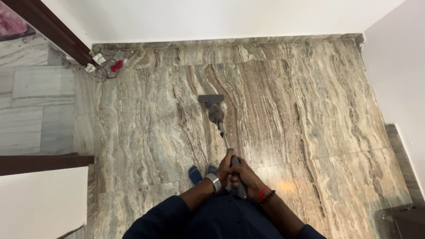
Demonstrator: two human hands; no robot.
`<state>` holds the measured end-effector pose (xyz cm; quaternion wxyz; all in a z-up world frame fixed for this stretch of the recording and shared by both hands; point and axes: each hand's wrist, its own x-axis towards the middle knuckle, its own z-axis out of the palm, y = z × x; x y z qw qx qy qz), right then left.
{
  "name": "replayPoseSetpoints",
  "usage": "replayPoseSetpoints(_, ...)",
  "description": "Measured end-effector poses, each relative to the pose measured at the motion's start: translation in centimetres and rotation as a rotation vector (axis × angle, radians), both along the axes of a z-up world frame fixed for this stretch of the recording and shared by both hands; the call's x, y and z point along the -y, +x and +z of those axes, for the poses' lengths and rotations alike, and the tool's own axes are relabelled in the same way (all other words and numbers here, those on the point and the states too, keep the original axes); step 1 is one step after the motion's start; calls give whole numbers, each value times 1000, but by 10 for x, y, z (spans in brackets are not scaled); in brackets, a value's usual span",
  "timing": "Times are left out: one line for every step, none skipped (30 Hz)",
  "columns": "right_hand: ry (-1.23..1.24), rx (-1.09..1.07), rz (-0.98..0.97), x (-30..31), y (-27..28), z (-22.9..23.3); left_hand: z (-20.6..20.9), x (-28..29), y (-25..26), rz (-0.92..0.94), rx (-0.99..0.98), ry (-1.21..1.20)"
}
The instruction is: The person vacuums the floor, moving the vacuum head along the walls and into the corners of multiple rooms.
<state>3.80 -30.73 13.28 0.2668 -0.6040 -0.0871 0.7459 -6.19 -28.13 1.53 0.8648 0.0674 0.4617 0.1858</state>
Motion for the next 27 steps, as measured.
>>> replayPoseSetpoints(1,3,7,3,0,1,-2,3,1,4,7,5)
replayPoseSetpoints(1,6,16,4,0,2,-6,6,1,11,15,9)
replayPoseSetpoints(8,-3,13,4,0,2,-10,6,2,4,35,18)
replayPoseSetpoints(11,-12,11,5,1,3,-13,6,3,-1,55,23)
replayPoseSetpoints(14,-21,10,5,3,4,-15,7,5,-6,76,29)
replayPoseSetpoints(15,-7,14,6,4,5,-15,9,6,13,50,30)
replayPoseSetpoints(16,7,18,7,5,5,-14,10,9,34,24,31)
replayPoseSetpoints(13,22,21,11,7,6,-12,14,12,53,-1,26)
replayPoseSetpoints(39,-10,23,9,7,4,-11,13,10,25,19,29)
replayPoseSetpoints(53,-39,31,10,7,1,-10,15,6,3,42,21)
replayPoseSetpoints(67,-69,39,13,6,0,-9,21,5,-19,66,14)
replayPoseSetpoints(58,-41,58,12,5,0,-7,21,4,26,44,41)
replayPoseSetpoints(49,-12,77,13,4,2,-5,24,3,71,23,69)
replayPoseSetpoints(30,14,89,20,0,2,-4,32,0,109,-1,87)
replayPoseSetpoints(44,3,97,20,-5,2,-4,33,-6,87,20,65)
replayPoseSetpoints(56,-3,101,16,-5,1,-4,30,-10,61,48,42)
replayPoseSetpoints(68,-9,104,15,-6,0,-4,30,-12,35,76,19)
replayPoseSetpoints(72,-17,105,12,-6,0,-1,26,-12,56,73,15)
replayPoseSetpoints(75,-26,106,11,-8,0,2,24,-12,78,71,11)
replayPoseSetpoints(67,-40,107,14,-12,-2,4,28,-16,100,63,-4)
replayPoseSetpoints(57,-44,113,13,-14,-5,6,28,-19,126,51,-3)
replayPoseSetpoints(47,-49,114,12,-18,-6,8,27,-23,146,37,-2)
replayPoseSetpoints(37,-55,115,10,-23,-8,11,25,-29,166,22,-1)
replayPoseSetpoints(43,-56,119,8,-30,-10,13,23,-38,133,47,-22)
replayPoseSetpoints(50,-57,124,6,-38,-11,16,21,-49,99,72,-43)
replayPoseSetpoints(55,-56,127,6,-46,-12,19,21,-58,65,98,-65)
replayPoseSetpoints(43,-54,123,7,-53,-13,21,22,-65,63,76,-72)
